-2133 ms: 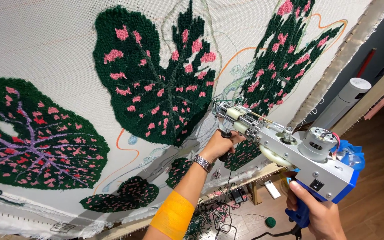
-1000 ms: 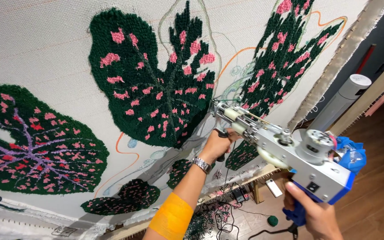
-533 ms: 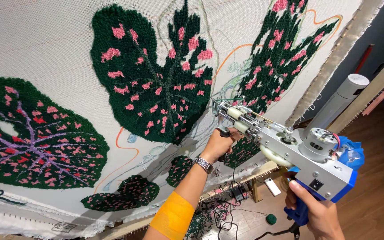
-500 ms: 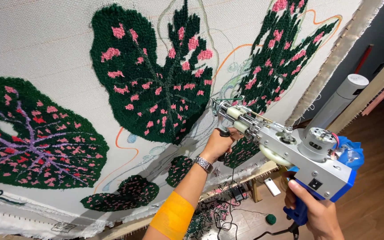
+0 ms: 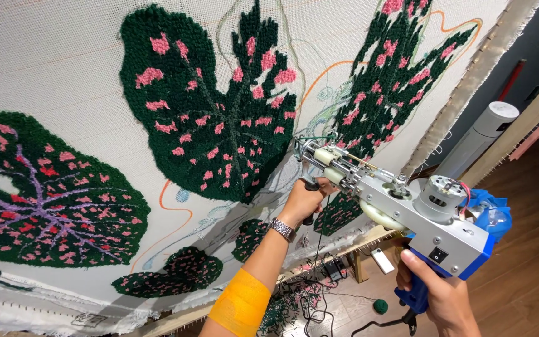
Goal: Using a tufting gun to create a patterned rug on a frame.
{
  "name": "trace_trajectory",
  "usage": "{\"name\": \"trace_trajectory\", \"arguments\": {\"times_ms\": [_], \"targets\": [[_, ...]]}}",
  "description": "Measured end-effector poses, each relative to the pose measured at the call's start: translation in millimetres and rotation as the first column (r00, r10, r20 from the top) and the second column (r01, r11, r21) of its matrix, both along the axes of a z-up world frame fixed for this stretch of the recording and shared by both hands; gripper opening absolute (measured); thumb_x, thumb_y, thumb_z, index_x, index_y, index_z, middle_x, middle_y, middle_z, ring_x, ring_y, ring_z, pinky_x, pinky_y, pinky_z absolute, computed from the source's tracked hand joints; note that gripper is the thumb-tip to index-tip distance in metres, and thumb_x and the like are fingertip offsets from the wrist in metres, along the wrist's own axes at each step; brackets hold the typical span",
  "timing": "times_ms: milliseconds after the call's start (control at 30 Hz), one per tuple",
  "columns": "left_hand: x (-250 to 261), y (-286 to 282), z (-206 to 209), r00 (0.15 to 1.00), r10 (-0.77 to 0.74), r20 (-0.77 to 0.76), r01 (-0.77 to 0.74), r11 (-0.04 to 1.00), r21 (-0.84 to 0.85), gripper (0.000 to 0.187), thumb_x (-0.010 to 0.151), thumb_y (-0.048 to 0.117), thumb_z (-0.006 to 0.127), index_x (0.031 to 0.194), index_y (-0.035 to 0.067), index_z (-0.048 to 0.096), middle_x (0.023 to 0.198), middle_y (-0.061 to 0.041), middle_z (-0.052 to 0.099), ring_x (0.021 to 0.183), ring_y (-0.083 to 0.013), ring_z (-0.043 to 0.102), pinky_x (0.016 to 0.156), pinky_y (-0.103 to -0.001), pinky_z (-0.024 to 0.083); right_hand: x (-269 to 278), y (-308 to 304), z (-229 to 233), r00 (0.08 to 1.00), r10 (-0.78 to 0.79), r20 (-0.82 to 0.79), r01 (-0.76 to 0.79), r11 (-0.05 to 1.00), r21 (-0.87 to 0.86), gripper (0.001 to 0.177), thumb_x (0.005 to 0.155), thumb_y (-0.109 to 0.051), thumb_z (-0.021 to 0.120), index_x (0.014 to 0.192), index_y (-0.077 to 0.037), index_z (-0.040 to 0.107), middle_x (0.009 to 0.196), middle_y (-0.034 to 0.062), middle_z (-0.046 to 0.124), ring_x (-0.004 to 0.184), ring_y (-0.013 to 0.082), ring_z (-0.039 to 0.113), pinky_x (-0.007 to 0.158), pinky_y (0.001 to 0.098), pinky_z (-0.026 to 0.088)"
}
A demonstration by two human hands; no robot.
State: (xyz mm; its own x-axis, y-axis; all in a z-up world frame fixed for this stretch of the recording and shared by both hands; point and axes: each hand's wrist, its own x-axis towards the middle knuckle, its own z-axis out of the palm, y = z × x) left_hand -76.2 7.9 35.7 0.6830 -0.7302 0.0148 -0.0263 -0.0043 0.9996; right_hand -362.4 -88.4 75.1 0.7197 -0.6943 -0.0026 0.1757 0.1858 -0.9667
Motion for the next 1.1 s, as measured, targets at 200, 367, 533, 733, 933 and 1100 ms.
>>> {"name": "trace_trajectory", "arguments": {"times_ms": [200,367,533,733,933,1100], "targets": [[23,-7,-8,0.999,0.033,0.03,-0.033,0.999,0.009,0.02,0.093,0.019,0.071,0.106,0.004,0.078,0.066,-0.001,0.064,0.047,-0.0074,0.052,0.045,-0.026,0.043,18,17,8,0.999,-0.025,-0.019,0.023,0.996,-0.088,0.019,0.086,-0.012,0.072,0.095,0.002,0.064,0.06,0.0092,0.058,0.047,0.0197,0.053,0.044,0.0343,0.044],[67,-14,-37,0.99,0.073,0.118,-0.074,0.997,0.003,0.018,0.091,0.019,0.068,0.099,0.004,0.075,0.063,-0.005,0.065,0.047,-0.0114,0.057,0.045,-0.03,0.046,38,46,12,0.993,-0.062,-0.102,0.04,0.978,-0.207,0.02,0.086,-0.015,0.076,0.086,0.002,0.066,0.061,0.006,0.062,0.049,0.0162,0.059,0.046,0.0309,0.047],[90,-10,-45,0.991,0.072,0.112,-0.085,0.989,0.117,0.031,0.092,0.029,0.072,0.084,-0.001,0.068,0.06,-0.01,0.066,0.049,-0.0174,0.063,0.047,-0.033,0.05,51,62,9,0.995,-0.078,-0.061,0.063,0.975,-0.213,0.017,0.085,-0.015,0.078,0.085,0.0,0.069,0.059,0.0056,0.062,0.047,0.0144,0.057,0.044,0.029,0.045],[78,1,-17,0.985,0.068,0.156,-0.1,0.972,0.211,0.029,0.089,0.029,0.073,0.087,0.0,0.072,0.06,-0.01,0.065,0.048,-0.0169,0.062,0.045,-0.033,0.046,53,63,4,0.998,-0.05,-0.047,0.039,0.978,-0.205,0.019,0.089,-0.013,0.075,0.082,0.001,0.065,0.06,0.0051,0.06,0.05,0.0142,0.057,0.046,0.0294,0.045],[81,1,-21,0.99,0.077,0.12,-0.092,0.988,0.128,0.029,0.088,0.027,0.075,0.085,-0.002,0.071,0.06,-0.009,0.063,0.047,-0.0163,0.058,0.044,-0.035,0.044,58,64,-1,0.999,-0.041,-0.035,0.036,0.991,-0.131,0.015,0.089,-0.011,0.072,0.083,0.001,0.064,0.059,0.007,0.059,0.048,0.0166,0.056,0.046,0.0317,0.046],[119,-14,-71,0.975,0.046,0.217,-0.094,0.972,0.214,0.043,0.09,0.032,0.073,0.066,-0.004,0.069,0.059,-0.013,0.067,0.049,-0.0185,0.063,0.047,-0.036,0.047,65,63,-7,0.999,-0.038,-0.014,0.036,0.993,-0.109,0.017,0.089,-0.01,0.073,0.083,0.002,0.063,0.058,0.0077,0.058,0.047,0.017,0.055,0.045,0.0324,0.045]]}}
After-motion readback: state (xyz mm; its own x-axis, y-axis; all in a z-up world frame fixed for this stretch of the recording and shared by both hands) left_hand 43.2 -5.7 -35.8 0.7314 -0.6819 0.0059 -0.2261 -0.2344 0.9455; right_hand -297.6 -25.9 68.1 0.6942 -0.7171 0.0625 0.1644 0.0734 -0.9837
